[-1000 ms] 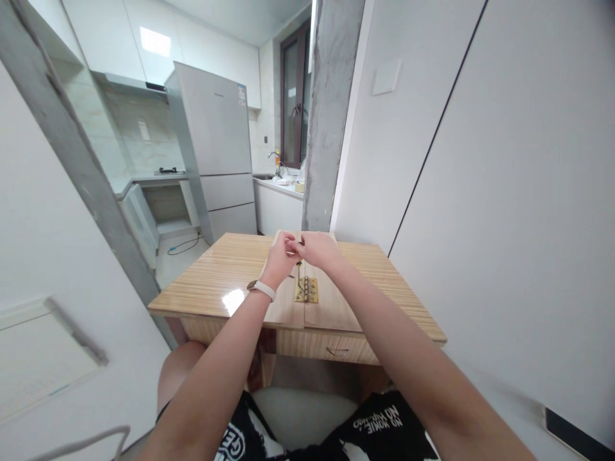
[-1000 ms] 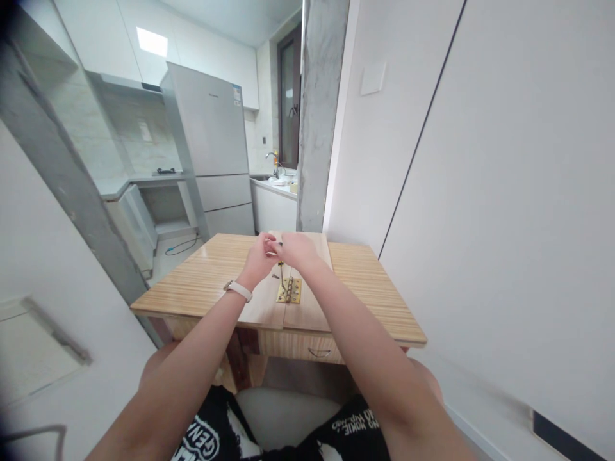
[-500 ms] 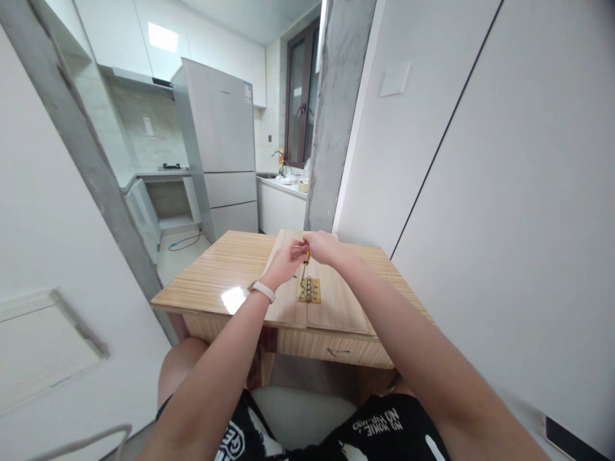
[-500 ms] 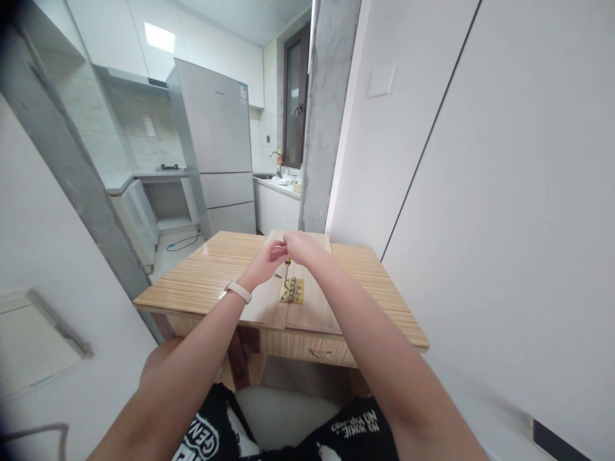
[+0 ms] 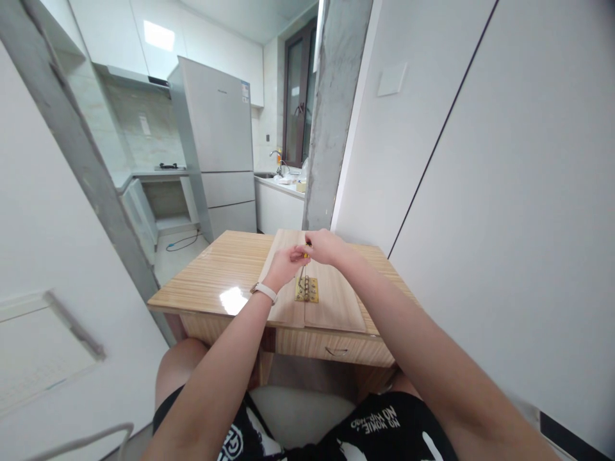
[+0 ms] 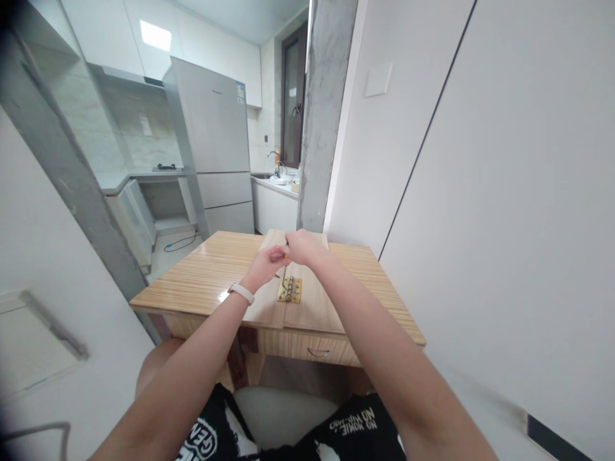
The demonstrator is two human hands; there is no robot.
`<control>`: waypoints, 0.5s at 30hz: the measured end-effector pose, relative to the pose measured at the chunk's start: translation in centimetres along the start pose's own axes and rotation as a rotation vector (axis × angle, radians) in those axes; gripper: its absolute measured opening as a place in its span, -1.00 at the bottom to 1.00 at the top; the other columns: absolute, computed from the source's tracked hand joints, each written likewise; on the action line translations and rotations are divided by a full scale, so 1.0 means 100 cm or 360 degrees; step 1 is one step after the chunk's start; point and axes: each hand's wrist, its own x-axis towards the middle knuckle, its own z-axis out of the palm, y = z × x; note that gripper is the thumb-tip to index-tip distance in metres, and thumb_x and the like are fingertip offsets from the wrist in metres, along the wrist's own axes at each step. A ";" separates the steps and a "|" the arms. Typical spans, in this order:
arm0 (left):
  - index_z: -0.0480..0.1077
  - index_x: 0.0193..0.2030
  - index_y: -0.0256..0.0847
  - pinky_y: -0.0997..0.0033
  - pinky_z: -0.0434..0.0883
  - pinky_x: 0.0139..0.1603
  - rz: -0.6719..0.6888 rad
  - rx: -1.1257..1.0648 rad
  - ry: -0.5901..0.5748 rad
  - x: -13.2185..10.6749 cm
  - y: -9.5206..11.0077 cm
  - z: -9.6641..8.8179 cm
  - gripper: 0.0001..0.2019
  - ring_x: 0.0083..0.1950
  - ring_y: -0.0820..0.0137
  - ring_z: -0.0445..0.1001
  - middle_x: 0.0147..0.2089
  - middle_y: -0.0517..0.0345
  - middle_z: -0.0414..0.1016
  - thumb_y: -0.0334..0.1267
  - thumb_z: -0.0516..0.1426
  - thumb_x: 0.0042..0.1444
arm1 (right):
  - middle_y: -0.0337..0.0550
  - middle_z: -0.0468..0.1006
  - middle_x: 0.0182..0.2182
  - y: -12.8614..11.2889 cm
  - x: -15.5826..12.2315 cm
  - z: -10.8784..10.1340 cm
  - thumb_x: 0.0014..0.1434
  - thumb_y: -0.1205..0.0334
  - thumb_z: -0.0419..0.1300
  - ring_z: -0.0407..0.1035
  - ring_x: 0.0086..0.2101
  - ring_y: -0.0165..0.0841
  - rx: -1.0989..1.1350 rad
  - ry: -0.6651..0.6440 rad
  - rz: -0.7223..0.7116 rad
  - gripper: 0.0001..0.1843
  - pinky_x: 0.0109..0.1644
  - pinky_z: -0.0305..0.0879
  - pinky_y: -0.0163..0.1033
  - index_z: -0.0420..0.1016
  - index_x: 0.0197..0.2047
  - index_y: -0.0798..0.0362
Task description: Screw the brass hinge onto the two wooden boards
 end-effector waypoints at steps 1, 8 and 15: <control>0.53 -0.12 -0.22 0.26 0.54 0.01 0.0013 0.0016 0.0020 0.000 0.001 0.002 -0.75 -0.06 0.26 0.63 -0.14 0.04 0.66 -0.23 0.34 0.06 | 0.13 0.65 -0.12 -0.003 0.000 0.000 0.40 -0.10 0.10 0.53 -0.10 -0.16 -0.0040 -0.0002 0.0053 -0.55 -0.05 0.33 -0.22 0.58 -0.03 0.12; 0.35 -0.38 -0.21 0.49 0.41 -0.31 0.0105 0.0375 0.0305 0.000 0.009 0.008 -0.78 -0.31 0.42 0.52 -0.38 0.21 0.53 -0.23 0.33 0.03 | 0.19 0.65 -0.14 -0.019 0.002 -0.001 0.35 0.01 0.21 0.55 -0.07 -0.14 -0.0048 -0.0046 0.0222 -0.64 -0.02 0.36 -0.25 0.62 -0.07 0.15; 0.47 -0.12 -0.25 0.31 0.53 -0.08 0.0010 0.0162 0.0021 0.003 0.007 -0.001 -0.71 -0.17 0.33 0.61 -0.20 0.06 0.61 -0.26 0.36 0.02 | 0.05 0.68 -0.19 -0.011 0.004 0.000 0.29 0.20 0.24 0.55 -0.15 -0.20 0.0004 -0.0086 0.0040 -0.82 -0.17 0.30 -0.29 0.63 -0.13 0.08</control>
